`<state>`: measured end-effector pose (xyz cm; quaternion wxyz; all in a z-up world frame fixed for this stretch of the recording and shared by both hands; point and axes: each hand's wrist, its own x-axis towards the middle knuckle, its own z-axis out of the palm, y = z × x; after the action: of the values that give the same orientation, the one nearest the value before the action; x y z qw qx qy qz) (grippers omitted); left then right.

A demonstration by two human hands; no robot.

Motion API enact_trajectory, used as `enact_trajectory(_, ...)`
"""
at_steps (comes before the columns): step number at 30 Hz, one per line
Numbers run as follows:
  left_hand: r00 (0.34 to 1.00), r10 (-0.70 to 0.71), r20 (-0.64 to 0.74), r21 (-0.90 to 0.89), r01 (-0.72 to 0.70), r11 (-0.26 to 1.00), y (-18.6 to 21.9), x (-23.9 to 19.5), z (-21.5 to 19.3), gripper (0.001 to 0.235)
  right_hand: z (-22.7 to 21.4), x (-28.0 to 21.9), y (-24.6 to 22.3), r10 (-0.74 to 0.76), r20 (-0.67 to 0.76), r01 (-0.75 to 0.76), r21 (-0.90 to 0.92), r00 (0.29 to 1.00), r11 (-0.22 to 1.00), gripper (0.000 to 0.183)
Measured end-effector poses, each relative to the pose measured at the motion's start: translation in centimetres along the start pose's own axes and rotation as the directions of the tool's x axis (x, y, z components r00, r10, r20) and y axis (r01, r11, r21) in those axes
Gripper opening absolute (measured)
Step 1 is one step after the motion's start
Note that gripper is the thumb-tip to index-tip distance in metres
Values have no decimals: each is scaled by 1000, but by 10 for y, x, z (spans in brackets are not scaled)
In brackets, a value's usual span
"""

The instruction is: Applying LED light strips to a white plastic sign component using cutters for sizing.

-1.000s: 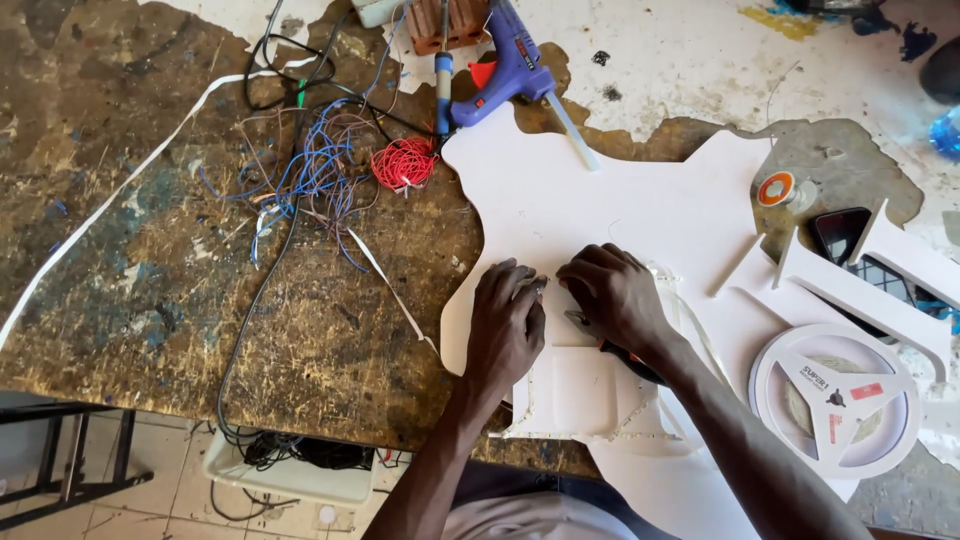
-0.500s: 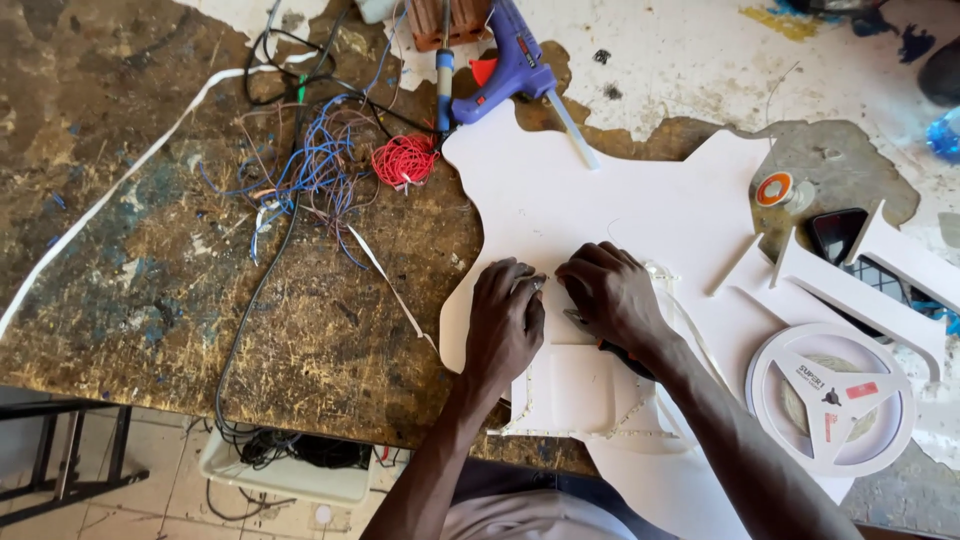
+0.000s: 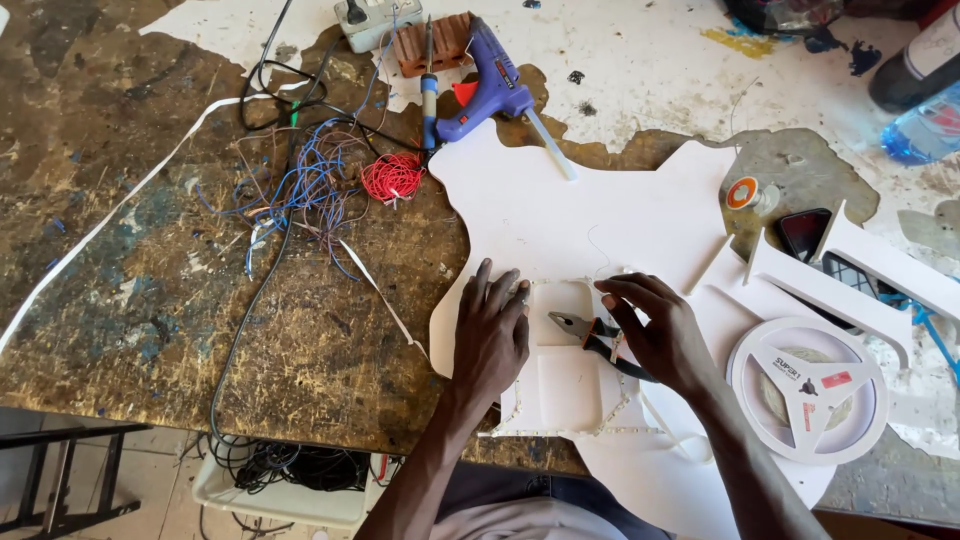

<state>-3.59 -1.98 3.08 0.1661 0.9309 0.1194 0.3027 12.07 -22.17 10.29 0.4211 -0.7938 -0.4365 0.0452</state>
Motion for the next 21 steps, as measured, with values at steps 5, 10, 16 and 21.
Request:
enact_trajectory(5, 998, -36, 54, 35, 34, 999, 1, -1, -1, 35, 0, -5, 0, -73, 11, 74, -71, 997, 995, 25)
enact_trajectory(10, 995, -66, 77, 36, 64, 997, 4, -4, 0, 38, 2, -13, -9, -120, 146, 149, -205, 982, 967, 36)
enact_trajectory(16, 991, -105, 76, -24, 108, 994, 7, -8, -3, 42, 6, -40, 3, -83, 287, 173, -306, 954, 936, 61)
enact_trajectory(21, 1000, 4, -30, -47, -5, 999, 5, 21, 10, 23, -3, -33, 1, -167, 45, 170, -87, 985, 982, 47)
